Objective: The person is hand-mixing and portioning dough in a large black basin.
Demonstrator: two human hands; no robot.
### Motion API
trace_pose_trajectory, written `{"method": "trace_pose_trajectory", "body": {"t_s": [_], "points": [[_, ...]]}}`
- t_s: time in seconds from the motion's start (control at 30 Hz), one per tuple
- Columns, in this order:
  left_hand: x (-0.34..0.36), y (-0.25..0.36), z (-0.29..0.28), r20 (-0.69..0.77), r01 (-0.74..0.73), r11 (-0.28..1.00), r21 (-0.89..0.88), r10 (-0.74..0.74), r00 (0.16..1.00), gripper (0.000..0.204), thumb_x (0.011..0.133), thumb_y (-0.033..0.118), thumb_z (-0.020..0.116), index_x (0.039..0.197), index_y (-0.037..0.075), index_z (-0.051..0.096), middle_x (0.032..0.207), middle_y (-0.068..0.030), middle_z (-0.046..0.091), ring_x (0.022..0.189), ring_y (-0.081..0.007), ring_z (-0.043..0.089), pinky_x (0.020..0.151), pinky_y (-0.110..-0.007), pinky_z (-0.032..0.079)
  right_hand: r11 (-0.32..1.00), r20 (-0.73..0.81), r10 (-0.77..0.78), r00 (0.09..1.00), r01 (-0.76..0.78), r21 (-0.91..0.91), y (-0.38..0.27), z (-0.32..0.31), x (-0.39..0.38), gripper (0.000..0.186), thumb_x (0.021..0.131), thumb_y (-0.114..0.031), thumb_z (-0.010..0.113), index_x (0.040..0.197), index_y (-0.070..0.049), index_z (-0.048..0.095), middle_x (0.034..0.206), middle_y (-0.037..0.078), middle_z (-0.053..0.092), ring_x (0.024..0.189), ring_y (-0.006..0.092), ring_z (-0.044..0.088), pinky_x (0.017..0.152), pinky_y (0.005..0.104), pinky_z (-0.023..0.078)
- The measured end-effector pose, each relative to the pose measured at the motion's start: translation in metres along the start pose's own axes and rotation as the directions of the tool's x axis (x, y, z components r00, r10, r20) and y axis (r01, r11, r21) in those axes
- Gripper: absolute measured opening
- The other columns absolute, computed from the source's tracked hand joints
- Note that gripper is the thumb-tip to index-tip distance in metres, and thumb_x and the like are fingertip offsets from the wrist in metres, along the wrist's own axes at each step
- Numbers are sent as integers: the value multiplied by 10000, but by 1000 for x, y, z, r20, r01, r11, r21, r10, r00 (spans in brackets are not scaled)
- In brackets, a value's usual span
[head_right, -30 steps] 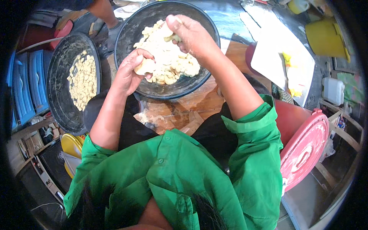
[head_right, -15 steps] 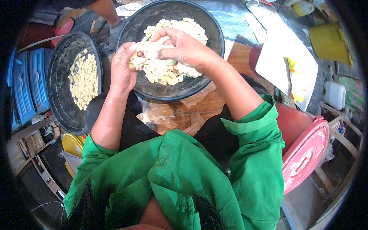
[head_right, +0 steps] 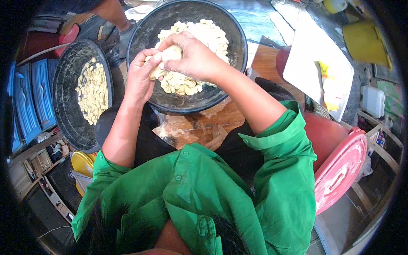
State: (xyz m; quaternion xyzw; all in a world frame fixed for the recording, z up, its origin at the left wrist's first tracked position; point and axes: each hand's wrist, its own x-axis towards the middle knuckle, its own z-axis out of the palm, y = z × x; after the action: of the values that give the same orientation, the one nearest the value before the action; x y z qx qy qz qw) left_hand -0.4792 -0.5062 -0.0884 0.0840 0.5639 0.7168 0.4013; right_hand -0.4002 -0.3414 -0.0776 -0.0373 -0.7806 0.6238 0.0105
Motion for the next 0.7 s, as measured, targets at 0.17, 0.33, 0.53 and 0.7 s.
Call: {"method": "trace_pose_trajectory", "body": {"t_s": [0.17,0.33,0.53,0.7], "points": [[-2,1,9,18,18,997,-69,-16,1000,110,853,120,582,929,53,540,832,-33,596,697,-85,576,515,-202,455,980,0,58,998,-57,-192,-7,-4,1,258,814,-122,619,1053,-44,558,975,64,584,832,140,575,724,272,484],[0,3,8,-40,-5,999,32,6,999,112,825,85,589,924,61,543,795,-24,587,694,-80,568,532,-203,457,965,-148,51,988,-11,261,15,-9,8,166,861,-91,548,1013,-35,581,924,49,610,821,124,584,684,247,480],[2,1,1,-96,-27,998,-54,21,995,148,858,160,505,971,67,516,811,-48,591,714,-115,578,523,-229,446,954,-413,109,904,22,299,8,-32,12,238,847,-43,494,1070,-36,579,1039,87,599,942,150,567,847,266,439],[-3,0,8,32,-20,975,-220,27,999,375,849,184,412,1213,98,388,1065,-81,530,873,-144,566,562,-261,476,997,22,41,999,-42,59,2,3,3,347,772,-108,608,1116,-66,574,1154,132,544,1052,241,525,906,336,409]]}}
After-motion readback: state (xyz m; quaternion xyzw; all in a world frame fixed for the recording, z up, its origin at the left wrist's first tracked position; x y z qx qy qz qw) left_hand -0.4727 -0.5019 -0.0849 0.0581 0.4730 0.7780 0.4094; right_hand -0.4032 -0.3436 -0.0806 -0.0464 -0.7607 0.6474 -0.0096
